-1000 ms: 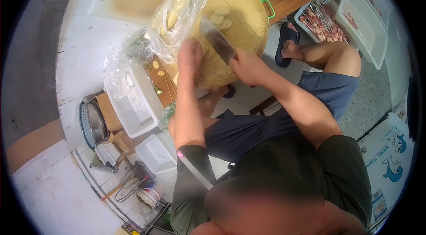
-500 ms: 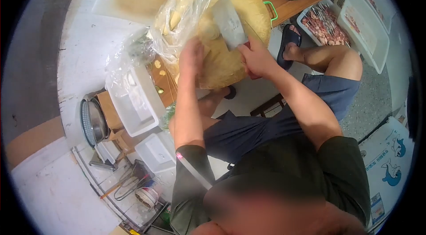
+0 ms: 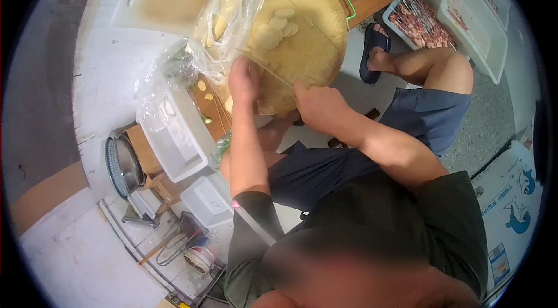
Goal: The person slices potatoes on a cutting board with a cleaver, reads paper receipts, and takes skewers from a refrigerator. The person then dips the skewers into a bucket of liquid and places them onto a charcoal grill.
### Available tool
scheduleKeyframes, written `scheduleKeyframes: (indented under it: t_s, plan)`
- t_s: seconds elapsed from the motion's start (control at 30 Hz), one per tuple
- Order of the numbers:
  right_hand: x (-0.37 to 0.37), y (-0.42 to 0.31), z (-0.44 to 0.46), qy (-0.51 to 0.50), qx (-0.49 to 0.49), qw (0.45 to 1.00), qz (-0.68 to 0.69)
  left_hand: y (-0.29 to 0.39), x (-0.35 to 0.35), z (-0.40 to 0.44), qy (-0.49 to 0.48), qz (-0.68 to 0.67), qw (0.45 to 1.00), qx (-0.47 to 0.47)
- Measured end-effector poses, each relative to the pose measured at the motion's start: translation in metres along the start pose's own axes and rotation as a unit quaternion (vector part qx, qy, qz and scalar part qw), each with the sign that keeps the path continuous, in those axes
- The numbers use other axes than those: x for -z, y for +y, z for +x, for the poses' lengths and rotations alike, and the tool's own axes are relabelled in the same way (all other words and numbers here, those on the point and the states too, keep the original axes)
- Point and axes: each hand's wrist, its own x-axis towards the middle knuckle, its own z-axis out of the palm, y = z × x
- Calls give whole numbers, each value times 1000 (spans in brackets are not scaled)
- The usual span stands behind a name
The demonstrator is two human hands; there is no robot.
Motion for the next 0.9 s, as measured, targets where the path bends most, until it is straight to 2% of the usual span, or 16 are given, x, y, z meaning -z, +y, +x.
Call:
scheduleKeyframes:
  t_s: [0.47,0.57,0.67,0.9]
  plan:
    - [18,-14,8,-65,-22,997,36,6,1,2,-16,-7,999,31]
    - [20,-15,10,-73,-16,997,35,3,1,2,-46,6,996,72]
    - [25,-16,15,-112,-40,992,39,4,0,1,-44,4,997,68]
    - [11,-11,20,-80,-33,996,31,0,-1,1,-52,7,997,65]
